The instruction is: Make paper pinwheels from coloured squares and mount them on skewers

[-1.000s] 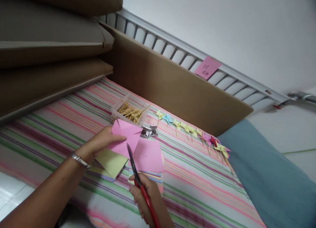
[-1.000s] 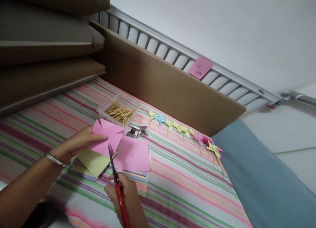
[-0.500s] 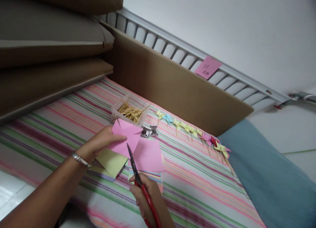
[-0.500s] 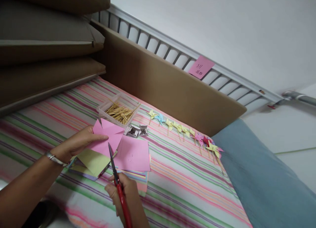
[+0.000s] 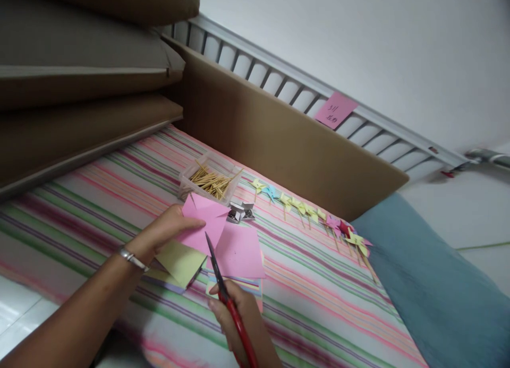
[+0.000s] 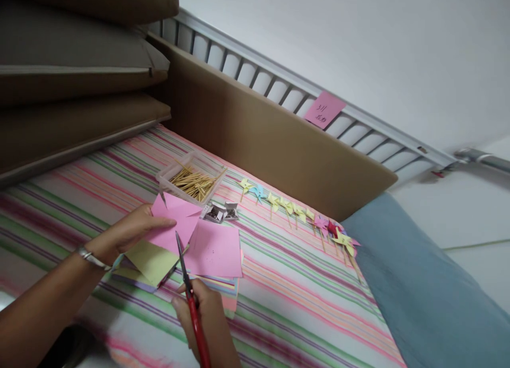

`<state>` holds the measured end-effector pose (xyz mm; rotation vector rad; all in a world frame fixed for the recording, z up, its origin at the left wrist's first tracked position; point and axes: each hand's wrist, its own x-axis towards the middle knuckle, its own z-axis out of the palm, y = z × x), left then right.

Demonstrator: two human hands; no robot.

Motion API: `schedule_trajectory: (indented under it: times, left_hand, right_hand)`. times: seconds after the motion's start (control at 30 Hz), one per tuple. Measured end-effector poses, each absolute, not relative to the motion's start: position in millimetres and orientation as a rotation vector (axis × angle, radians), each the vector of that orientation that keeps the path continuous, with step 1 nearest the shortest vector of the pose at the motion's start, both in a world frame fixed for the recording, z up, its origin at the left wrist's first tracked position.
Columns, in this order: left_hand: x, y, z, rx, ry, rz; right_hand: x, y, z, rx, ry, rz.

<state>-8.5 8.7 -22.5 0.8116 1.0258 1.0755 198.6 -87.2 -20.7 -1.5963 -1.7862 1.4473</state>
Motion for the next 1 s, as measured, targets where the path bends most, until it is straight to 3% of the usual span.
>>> schedule_trajectory:
  times: [0.23, 0.4, 0.7, 1.0]
  left_hand:
    - [-5.6, 7.9, -14.3, 0.613, 1.002, 1.350]
    - [22.2, 0.3, -12.0, 0.482, 0.828, 1.472]
    - [91.8, -28.9, -19.0, 0.376, 0.714, 1.248]
    - [77.8, -28.6, -27.0, 0.652, 0.866, 1.140]
  right_hand:
    - [214.4, -85.9, -40.3, -1.584, -1.591, 1.435]
    - [209.6, -77.2, -32.9, -1.344, -1.260, 1.246]
    - [198.6, -55.3, -26.9, -1.162, -0.984, 1.015]
    - [197.4, -51.1, -30.1, -1.187, -0.831, 1.032]
